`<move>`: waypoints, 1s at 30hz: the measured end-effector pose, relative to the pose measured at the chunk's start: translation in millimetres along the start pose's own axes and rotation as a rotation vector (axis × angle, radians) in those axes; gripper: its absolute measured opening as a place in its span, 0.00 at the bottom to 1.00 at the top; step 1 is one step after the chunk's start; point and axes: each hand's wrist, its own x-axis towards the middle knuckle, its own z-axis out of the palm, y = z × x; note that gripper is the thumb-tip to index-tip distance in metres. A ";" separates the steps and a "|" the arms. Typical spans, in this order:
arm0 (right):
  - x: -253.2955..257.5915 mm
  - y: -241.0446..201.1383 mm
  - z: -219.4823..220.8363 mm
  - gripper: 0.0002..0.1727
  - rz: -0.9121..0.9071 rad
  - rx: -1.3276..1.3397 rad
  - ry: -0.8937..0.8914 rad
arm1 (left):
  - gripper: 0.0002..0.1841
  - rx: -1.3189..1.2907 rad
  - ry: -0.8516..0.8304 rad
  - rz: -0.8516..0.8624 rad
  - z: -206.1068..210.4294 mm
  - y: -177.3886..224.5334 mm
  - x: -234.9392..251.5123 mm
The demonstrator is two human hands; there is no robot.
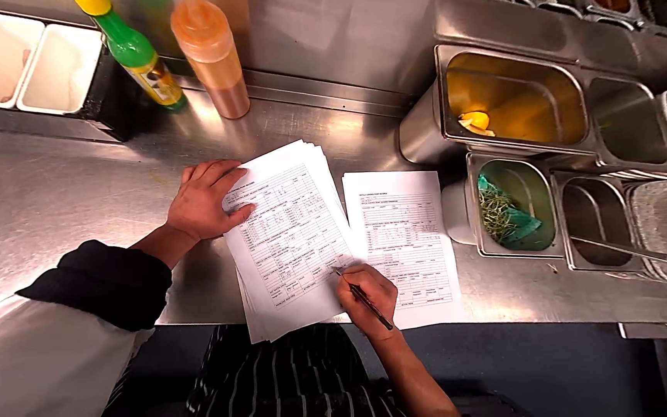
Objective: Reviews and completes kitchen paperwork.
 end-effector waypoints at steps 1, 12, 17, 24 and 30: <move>-0.9 -0.2 0.4 0.07 0.004 -0.002 0.005 | 0.41 0.000 -0.001 0.001 -0.1 0.1 -0.5; 0.6 -1.2 0.9 0.07 -0.018 -0.030 0.038 | 0.40 -0.003 0.015 0.006 -1.2 1.8 0.9; 0.3 -1.4 0.5 0.07 -0.013 -0.064 0.045 | 0.41 -0.013 0.000 -0.001 -1.1 1.9 0.5; 0.6 -1.0 1.4 0.07 -0.015 -0.083 0.074 | 0.40 -0.006 0.000 -0.002 -0.9 1.4 0.8; 1.8 -1.3 1.4 0.07 0.015 -0.088 0.080 | 0.41 -0.008 0.005 0.001 -0.1 0.4 0.6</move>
